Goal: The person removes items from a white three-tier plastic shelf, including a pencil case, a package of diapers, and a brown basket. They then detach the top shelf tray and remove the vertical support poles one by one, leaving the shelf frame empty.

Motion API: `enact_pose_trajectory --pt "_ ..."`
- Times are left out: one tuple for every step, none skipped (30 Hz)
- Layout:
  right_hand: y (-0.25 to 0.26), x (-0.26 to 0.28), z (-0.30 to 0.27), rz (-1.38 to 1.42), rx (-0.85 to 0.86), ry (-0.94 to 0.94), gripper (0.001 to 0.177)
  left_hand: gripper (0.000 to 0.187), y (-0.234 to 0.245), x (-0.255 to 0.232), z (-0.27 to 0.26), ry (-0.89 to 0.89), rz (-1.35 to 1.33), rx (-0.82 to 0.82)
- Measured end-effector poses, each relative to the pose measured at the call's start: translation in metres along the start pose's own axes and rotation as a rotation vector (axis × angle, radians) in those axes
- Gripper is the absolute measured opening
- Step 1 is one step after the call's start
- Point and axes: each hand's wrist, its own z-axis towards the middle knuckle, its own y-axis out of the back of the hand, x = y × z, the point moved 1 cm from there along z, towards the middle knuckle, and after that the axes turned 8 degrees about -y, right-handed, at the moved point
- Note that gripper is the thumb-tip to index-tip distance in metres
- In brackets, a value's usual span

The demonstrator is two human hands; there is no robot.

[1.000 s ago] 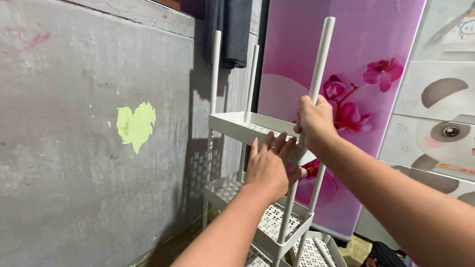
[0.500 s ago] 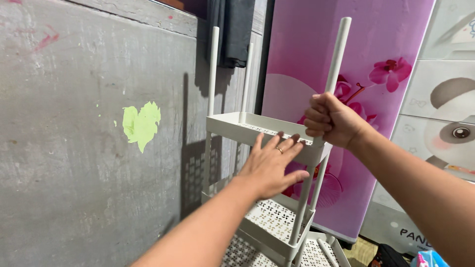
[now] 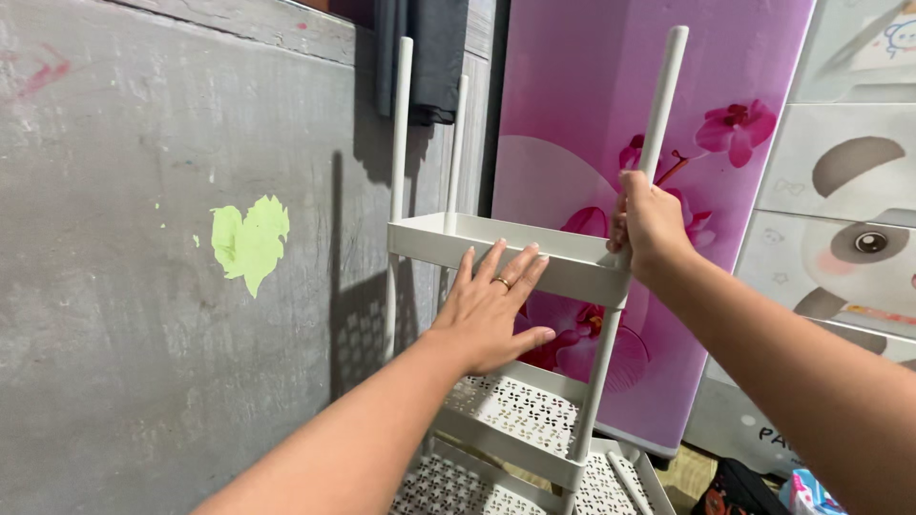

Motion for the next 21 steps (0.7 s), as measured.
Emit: enact_pose_trajectory --pt "-0.001 0.000 0.000 0.010 0.005 -0.009 0.034 0.093 -0.002 0.000 0.000 -0.003 0.015 -0.020" --pt "-0.001 0.001 -0.001 0.021 0.010 -0.019 0.035 0.093 -0.004 -0.001 -0.001 -0.004 0.015 -0.022" --pt "-0.001 0.003 -0.001 0.016 0.065 -0.044 0.039 0.093 -0.004 -0.002 -0.002 -0.002 0.017 -0.024" --pt "0.000 0.006 -0.002 0.011 0.120 -0.069 0.043 0.093 -0.005 -0.002 -0.002 -0.001 0.019 -0.027" --pt "0.001 0.008 -0.002 0.004 0.174 -0.092 0.047 0.093 -0.005 -0.002 -0.003 0.001 0.016 -0.031" --pt "0.003 0.009 -0.002 0.003 0.270 -0.102 0.047 0.093 -0.005 -0.001 -0.004 0.004 0.013 -0.034" --pt "0.007 0.010 -0.002 0.003 0.363 -0.111 0.046 0.093 -0.005 0.000 -0.004 0.003 0.012 -0.037" --pt "0.011 0.011 -0.003 0.003 0.456 -0.120 0.046 0.093 -0.005 0.000 -0.002 0.008 0.013 -0.036" --pt "0.016 0.012 -0.003 0.004 0.533 -0.116 0.045 0.093 -0.004 -0.001 0.000 0.013 0.013 -0.034" --pt "0.021 0.013 -0.004 0.005 0.611 -0.112 0.045 0.093 -0.003 -0.002 0.002 0.018 0.013 -0.032" --pt "0.022 0.013 -0.005 0.005 0.689 -0.106 0.044 0.092 -0.002 -0.002 0.004 0.024 -0.009 -0.021" --pt "0.023 0.012 -0.006 0.015 0.654 -0.101 0.045 0.091 -0.001 -0.003 0.006 0.031 -0.032 -0.011" --pt "0.023 0.012 -0.008 0.021 0.617 -0.094 0.045 0.090 0.001 -0.004 0.008 0.036 -0.056 -0.002" --pt "0.021 0.011 -0.010 0.028 0.581 -0.088 0.045 0.090 0.003 -0.004 0.010 0.038 -0.071 -0.013" --pt "0.019 0.010 -0.012 0.009 0.426 -0.057 0.042 0.091 0.004 -0.003 0.012 0.033 -0.084 -0.021" --pt "0.014 0.007 -0.015 -0.009 0.270 -0.027 0.038 0.091 0.005 -0.003 0.014 0.027 -0.098 -0.030" --pt "0.009 0.005 -0.018 -0.029 0.118 -0.001 0.035 0.092 0.004 -0.005 0.014 0.026 -0.079 -0.031" --pt "0.005 0.002 -0.023 -0.064 0.005 0.060 0.034 0.093 0.003 -0.008 0.014 0.025 -0.061 -0.033" --pt "0.000 0.000 -0.029 -0.100 -0.104 0.123 0.033 0.095 0.003 -0.008 0.014 0.028 -0.041 -0.036" --pt "-0.004 -0.002 -0.035 -0.136 -0.212 0.185 0.032 0.096 0.003 -0.009 0.012 0.037 -0.056 -0.036" --pt "-0.008 -0.001 -0.037 -0.151 -0.228 0.196 0.033 0.097 0.003 -0.010 0.011 0.047 -0.068 -0.038"
